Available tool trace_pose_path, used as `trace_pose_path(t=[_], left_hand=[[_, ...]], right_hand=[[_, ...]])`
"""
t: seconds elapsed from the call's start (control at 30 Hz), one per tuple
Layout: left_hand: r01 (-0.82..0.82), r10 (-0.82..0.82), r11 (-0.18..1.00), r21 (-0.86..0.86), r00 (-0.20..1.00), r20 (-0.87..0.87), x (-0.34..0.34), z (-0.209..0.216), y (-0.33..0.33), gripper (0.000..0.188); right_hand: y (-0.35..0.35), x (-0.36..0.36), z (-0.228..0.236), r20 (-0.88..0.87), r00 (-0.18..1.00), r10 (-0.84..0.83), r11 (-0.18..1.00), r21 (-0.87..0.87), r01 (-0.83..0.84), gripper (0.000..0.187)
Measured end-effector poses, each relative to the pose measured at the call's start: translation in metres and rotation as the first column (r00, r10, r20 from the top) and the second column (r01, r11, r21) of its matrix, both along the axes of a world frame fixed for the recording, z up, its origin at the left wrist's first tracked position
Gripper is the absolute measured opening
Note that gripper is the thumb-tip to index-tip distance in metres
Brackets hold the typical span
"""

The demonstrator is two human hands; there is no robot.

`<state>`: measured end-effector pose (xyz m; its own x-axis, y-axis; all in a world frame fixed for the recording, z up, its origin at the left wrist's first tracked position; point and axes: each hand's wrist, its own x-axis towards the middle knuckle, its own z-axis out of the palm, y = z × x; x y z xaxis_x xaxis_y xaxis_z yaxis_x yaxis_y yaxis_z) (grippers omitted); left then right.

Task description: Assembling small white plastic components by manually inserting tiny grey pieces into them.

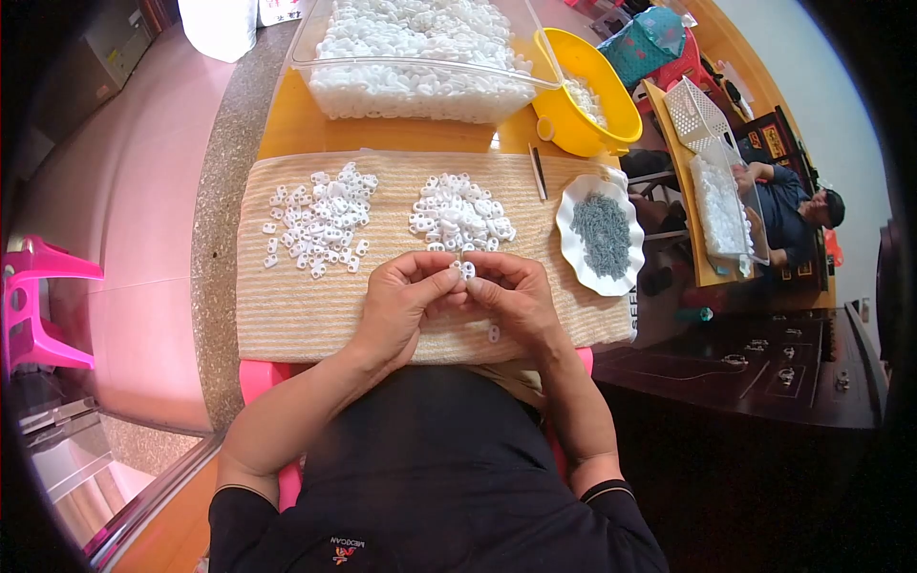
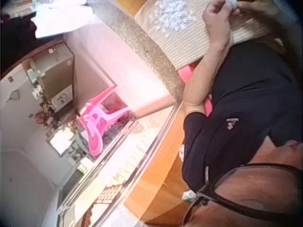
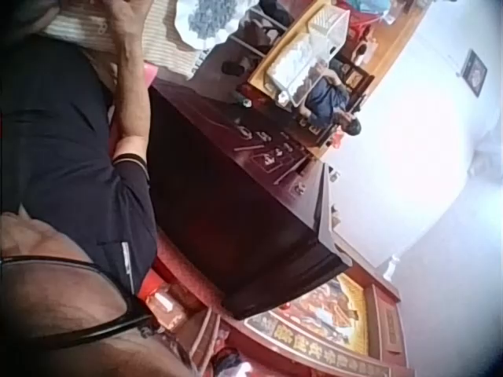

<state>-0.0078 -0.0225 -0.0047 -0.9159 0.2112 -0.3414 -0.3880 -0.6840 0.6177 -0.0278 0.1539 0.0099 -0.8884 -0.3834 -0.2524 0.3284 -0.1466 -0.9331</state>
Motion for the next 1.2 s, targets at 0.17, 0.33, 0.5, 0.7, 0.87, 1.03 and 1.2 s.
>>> trace_pose_path(t=[0.17,0.33,0.5,0.7,0.87,1.03,1.2], left_hand=[[0.006,-0.006,1.000,-0.004,1.000,-0.005,-0.0005,-0.0009,0.0003,0.016],[0.006,-0.006,1.000,-0.018,1.000,-0.011,-0.0004,0.0003,-0.0004,0.016],[0.027,-0.027,1.000,-0.011,1.000,-0.013,-0.0008,0.0012,-0.0013,0.015],[0.037,-0.037,0.999,-0.021,0.999,0.007,-0.0009,-0.0004,-0.0014,0.016],[0.045,-0.045,0.998,-0.032,0.999,0.004,-0.0009,-0.0001,-0.0017,0.016],[0.057,-0.056,0.998,-0.041,0.998,0.018,-0.0015,-0.0004,-0.0016,0.017],[0.057,-0.056,0.998,-0.040,0.998,0.019,-0.0010,0.0005,-0.0023,0.017]], right_hand=[[-0.0009,-0.0005,0.0017,-0.004,1.000,-0.022,0.999,-0.027,0.022,0.032],[0.0011,-0.0019,0.0009,-0.029,0.998,-0.049,0.998,-0.032,0.048,0.032],[0.0016,-0.0014,0.0026,-0.025,0.998,-0.057,0.998,-0.003,0.057,0.031],[0.0035,-0.0013,0.0002,-0.055,0.996,-0.067,0.997,0.025,0.068,0.031],[0.0033,-0.0016,0.0024,-0.049,0.997,-0.067,0.997,0.024,0.069,0.032],[0.0053,-0.0023,-0.0005,-0.070,0.995,-0.065,0.997,0.026,0.067,0.032],[0.0053,-0.0019,-0.0012,-0.044,0.996,-0.072,0.997,0.010,0.072,0.032]])
